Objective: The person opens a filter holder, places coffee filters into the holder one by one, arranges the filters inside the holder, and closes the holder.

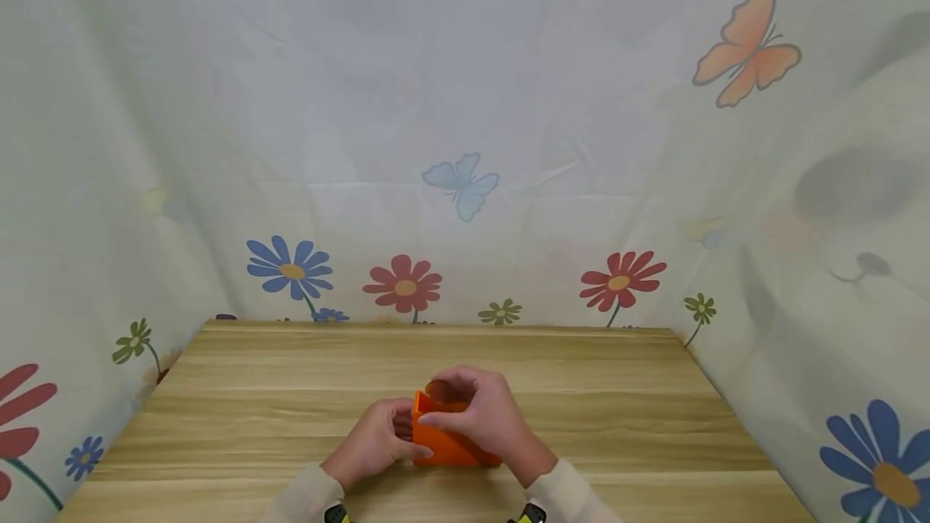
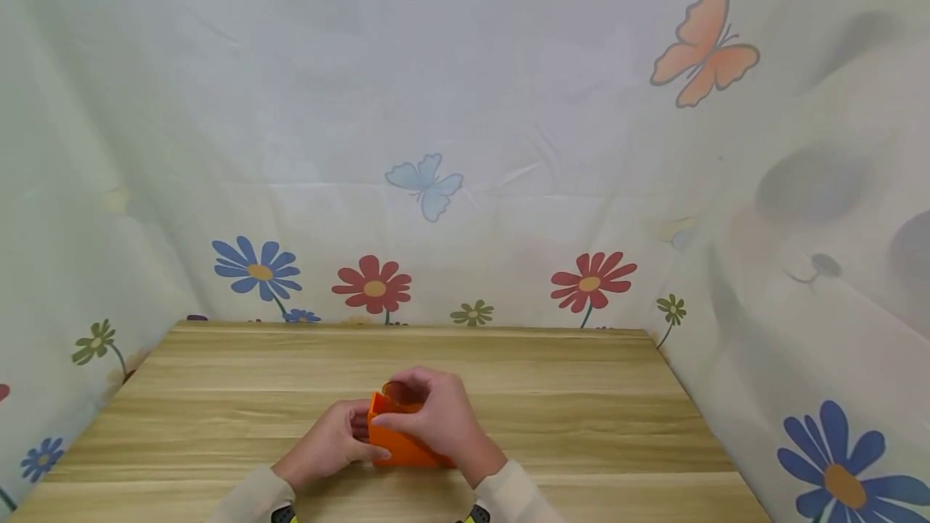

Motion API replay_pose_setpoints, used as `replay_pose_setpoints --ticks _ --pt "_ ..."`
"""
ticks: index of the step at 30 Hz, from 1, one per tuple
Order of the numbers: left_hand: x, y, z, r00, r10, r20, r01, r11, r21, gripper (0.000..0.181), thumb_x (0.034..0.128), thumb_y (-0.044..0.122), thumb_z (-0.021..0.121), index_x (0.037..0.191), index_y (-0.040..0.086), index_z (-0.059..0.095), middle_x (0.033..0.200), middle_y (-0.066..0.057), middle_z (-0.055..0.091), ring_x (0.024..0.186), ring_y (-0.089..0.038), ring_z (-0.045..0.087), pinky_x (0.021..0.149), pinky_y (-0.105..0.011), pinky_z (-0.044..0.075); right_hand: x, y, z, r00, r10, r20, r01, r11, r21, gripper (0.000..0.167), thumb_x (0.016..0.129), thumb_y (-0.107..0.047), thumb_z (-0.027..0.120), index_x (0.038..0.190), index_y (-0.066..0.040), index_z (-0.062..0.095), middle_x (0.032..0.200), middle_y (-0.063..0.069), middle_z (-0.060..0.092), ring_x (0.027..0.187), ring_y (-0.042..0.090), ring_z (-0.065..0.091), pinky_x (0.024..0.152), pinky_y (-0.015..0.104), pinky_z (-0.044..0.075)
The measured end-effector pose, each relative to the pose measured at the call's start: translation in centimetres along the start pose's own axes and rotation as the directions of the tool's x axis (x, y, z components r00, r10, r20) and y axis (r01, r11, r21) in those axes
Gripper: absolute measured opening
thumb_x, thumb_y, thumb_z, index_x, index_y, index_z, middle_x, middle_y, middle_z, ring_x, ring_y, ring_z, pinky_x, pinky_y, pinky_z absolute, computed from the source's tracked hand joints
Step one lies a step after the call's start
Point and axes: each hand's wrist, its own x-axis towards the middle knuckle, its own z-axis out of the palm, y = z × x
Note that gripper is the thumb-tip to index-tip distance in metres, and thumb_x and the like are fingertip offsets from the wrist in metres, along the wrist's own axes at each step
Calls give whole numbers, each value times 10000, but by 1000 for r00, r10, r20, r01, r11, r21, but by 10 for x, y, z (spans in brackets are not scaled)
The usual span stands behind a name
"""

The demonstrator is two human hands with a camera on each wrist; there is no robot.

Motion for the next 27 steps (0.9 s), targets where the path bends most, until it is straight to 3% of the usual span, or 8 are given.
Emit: replay_pose_setpoints --ticks 20,27 --pt "-2 2 2 1000 28 -7 -28 1000 -10 452 794 143 891 1210 129 715 1126 -33 765 984 -173 723 876 -258 602 3 2 10 999 0 39 5 993 -116 433 790 -345 900 1175 -221 743 1064 -96 759 946 61 701 874 228 586" --pt "-2 2 2 999 31 -9 -31 999 13 457 799 156 888 1220 139 710 1126 -21 763 972 -162 721 875 -255 601 1 2 11 999 -12 45 16 994 -112 476 803 -345 890 1209 -152 731 1079 -83 760 953 62 703 881 230 586"
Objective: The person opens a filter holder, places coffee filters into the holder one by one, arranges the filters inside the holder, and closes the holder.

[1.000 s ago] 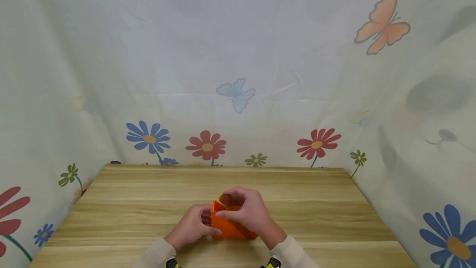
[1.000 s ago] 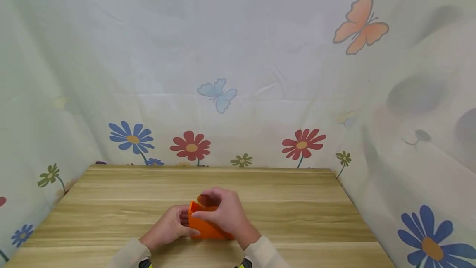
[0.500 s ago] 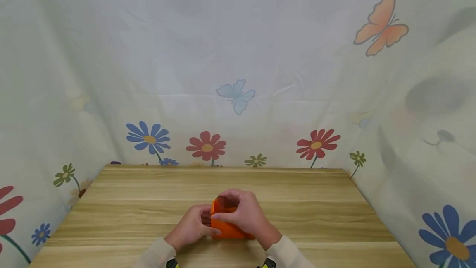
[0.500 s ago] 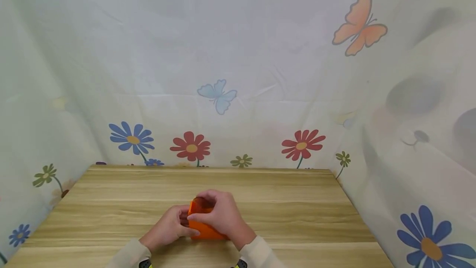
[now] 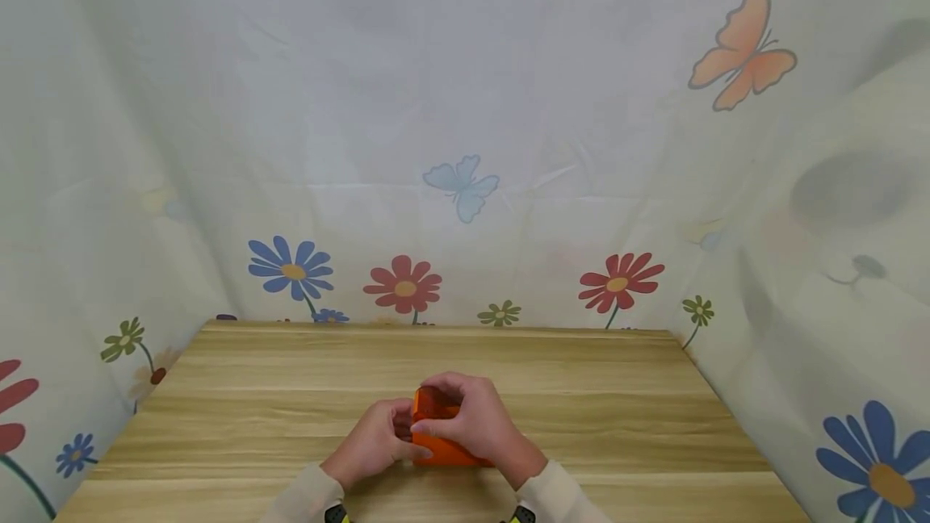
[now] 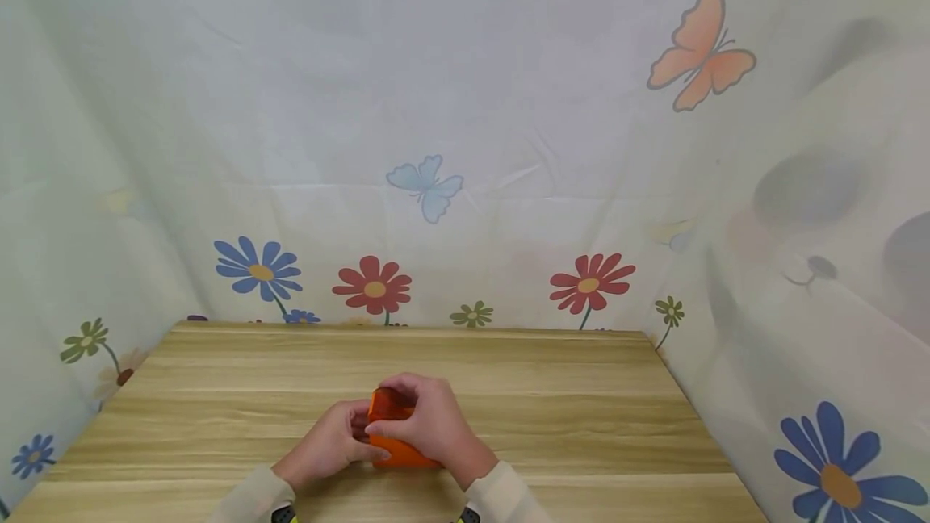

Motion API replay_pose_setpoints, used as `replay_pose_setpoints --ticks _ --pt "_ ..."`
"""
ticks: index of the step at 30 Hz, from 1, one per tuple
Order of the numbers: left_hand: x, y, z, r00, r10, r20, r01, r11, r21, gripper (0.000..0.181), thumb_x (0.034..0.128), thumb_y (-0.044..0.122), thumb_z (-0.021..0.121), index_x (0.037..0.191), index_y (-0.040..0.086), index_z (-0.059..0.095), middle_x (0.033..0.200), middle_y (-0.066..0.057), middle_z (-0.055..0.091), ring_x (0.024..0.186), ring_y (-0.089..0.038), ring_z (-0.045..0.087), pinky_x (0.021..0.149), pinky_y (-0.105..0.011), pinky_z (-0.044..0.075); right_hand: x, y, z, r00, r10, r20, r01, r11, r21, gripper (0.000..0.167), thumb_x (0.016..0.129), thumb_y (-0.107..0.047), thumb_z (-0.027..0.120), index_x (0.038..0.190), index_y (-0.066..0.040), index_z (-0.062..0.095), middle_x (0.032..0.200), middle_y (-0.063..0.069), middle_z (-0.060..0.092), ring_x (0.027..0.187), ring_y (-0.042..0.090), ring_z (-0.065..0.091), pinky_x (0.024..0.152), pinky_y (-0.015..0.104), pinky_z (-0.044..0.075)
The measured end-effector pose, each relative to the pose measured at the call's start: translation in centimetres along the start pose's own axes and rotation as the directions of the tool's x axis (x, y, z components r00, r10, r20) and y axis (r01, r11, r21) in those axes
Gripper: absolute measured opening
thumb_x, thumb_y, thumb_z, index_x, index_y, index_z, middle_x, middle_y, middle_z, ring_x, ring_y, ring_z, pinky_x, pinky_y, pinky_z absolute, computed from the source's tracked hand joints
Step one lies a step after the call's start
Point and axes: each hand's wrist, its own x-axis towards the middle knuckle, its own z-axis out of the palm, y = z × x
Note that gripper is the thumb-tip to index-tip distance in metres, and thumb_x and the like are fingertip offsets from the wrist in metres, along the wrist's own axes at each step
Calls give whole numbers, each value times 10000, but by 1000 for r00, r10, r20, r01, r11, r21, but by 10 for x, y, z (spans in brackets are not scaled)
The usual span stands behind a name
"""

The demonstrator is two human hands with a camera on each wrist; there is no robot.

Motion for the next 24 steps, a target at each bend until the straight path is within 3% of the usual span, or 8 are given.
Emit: replay_pose_setpoints --ticks 13,24 --pt "-2 6 1 1000 -14 -10 14 1000 22 423 800 149 886 1188 134 718 1124 -19 763 978 -167 718 885 -275 604 -1 -1 0 1000 -12 -2 12 1000 9 436 807 -337 888 1185 -185 734 1072 -79 760 934 55 700 861 215 580" --pt "-1 4 2 1000 -8 -13 8 999 33 440 796 162 891 1199 142 717 1125 -12 763 973 -159 714 879 -264 602 -1 -1 0 1000 -5 -4 5 1000 11 427 804 -339 890 1178 -206 735 1069 -83 760 930 52 699 858 209 579"
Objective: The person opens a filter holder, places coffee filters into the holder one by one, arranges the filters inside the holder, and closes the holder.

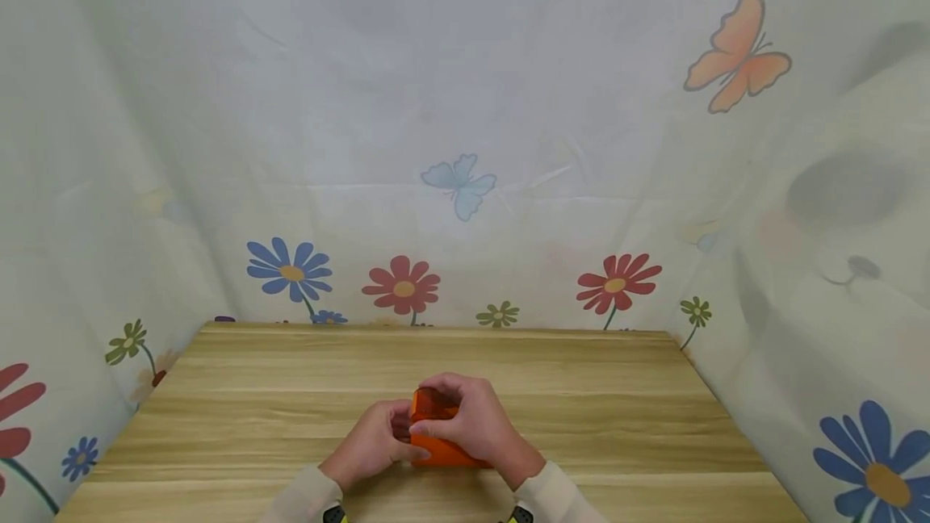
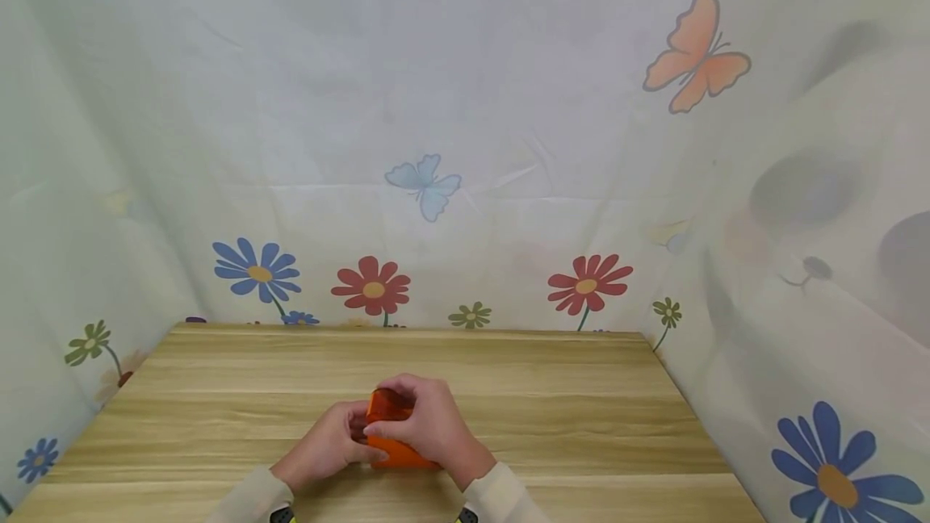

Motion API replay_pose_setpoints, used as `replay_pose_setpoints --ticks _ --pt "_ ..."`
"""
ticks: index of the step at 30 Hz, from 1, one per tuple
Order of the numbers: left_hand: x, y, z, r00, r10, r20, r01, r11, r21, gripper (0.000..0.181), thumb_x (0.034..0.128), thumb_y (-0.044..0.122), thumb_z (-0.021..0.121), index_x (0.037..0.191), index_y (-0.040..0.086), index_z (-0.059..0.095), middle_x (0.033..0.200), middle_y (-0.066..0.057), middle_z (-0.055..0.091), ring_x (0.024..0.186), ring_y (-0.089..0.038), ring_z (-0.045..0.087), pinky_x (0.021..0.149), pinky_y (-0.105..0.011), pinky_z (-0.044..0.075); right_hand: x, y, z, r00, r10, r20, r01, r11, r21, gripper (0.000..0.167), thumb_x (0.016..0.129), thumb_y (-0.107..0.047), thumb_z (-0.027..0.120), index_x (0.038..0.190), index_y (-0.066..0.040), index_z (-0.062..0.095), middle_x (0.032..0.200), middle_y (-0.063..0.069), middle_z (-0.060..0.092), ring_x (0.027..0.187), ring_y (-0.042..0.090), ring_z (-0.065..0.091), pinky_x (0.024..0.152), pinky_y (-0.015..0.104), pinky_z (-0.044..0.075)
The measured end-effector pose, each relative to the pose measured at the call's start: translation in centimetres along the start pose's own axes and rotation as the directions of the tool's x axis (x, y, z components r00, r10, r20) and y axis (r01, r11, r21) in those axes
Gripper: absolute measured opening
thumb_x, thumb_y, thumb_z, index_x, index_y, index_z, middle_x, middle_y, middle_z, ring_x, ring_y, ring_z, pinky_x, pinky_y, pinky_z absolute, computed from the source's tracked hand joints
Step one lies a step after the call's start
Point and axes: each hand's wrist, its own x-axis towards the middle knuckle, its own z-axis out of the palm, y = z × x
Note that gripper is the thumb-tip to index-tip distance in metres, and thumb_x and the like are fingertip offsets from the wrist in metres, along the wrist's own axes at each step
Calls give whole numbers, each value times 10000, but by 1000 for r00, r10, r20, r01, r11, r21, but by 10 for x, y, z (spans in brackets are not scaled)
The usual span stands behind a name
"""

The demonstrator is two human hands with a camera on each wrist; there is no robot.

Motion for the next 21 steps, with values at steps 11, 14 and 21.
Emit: replay_pose_setpoints --ticks 11,14,21 --pt "1 -2 0 1000 -6 -1 6 1000 -4 427 803 167 885 1195 147 717 1136 -10 763 989 -160 718 899 -287 605 1 1 0 1000 4 6 -4 1000 -1 455 813 -331 883 1204 -158 729 1080 -80 758 936 54 698 870 208 578" --pt "2 -2 0 1000 -9 -3 9 1000 2 423 804 173 886 1191 155 718 1135 -6 763 990 -161 717 903 -293 605 1 1 0 1000 2 6 -2 1000 -4 450 814 -324 883 1204 -160 731 1084 -75 759 939 56 700 868 209 579" --pt "3 -2 1 1000 -6 -1 6 1000 16 420 805 183 886 1190 165 719 1132 2 763 995 -165 716 909 -301 603 1 2 -1 1000 2 1 -2 1000 -11 431 816 -341 879 1194 -194 732 1088 -76 758 945 56 700 870 215 583"
